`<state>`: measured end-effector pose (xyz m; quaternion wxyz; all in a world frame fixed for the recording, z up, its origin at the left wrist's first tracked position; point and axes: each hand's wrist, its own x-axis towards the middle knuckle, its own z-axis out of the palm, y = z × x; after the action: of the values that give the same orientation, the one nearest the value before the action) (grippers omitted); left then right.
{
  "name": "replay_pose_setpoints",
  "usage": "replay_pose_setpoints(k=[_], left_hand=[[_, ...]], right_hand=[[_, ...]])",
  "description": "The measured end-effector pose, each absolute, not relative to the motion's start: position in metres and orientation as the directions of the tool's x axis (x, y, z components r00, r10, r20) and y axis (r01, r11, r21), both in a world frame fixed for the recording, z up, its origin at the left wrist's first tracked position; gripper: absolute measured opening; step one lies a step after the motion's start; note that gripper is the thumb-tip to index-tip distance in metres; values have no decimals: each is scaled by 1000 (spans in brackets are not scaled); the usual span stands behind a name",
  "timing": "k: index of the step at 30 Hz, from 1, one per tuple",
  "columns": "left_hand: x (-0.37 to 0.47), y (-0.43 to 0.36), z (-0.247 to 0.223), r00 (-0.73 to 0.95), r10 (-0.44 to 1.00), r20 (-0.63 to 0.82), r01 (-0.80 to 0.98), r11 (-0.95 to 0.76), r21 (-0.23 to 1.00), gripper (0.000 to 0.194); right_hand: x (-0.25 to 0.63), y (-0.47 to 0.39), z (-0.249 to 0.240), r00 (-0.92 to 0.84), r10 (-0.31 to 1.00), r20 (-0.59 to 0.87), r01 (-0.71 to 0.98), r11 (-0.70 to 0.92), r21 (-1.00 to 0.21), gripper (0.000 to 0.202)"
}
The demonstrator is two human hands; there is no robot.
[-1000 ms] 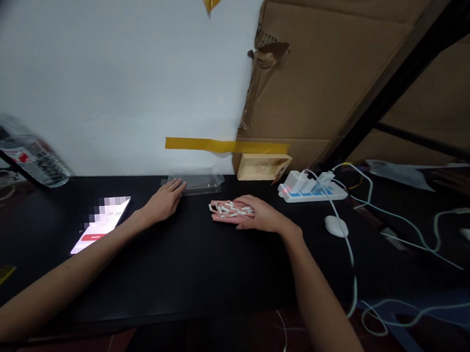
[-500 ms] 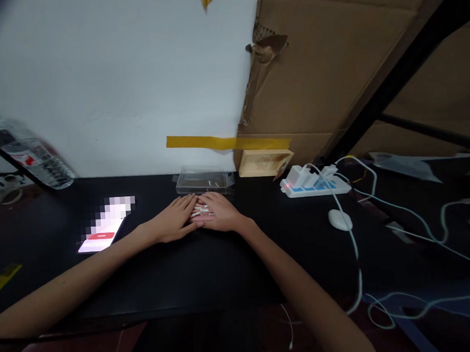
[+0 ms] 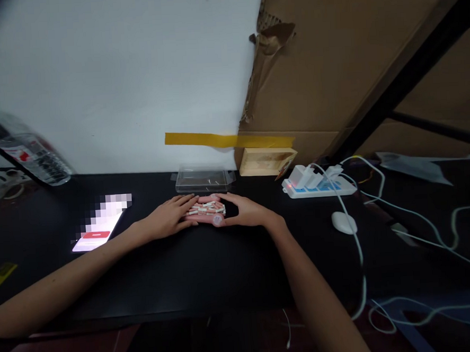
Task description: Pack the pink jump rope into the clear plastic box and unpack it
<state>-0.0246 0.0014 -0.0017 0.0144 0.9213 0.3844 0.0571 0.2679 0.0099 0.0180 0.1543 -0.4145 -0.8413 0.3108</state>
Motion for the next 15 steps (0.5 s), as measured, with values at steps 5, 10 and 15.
replay_pose_setpoints(k=[5, 10, 15], left_hand=[[-22, 1, 0, 683, 721, 113, 709, -692, 133, 74], [-15, -2, 0, 650, 738, 181, 726, -674, 140, 71], [-14, -1, -11, 600, 767, 229, 763, -634, 124, 77]], right_hand=[[266, 12, 14, -569, 822, 23, 610, 441, -658, 93], [261, 14, 8, -597, 802, -11, 633, 462, -621, 96], [255, 9, -1, -584, 811, -27, 669, 462, -582, 101]])
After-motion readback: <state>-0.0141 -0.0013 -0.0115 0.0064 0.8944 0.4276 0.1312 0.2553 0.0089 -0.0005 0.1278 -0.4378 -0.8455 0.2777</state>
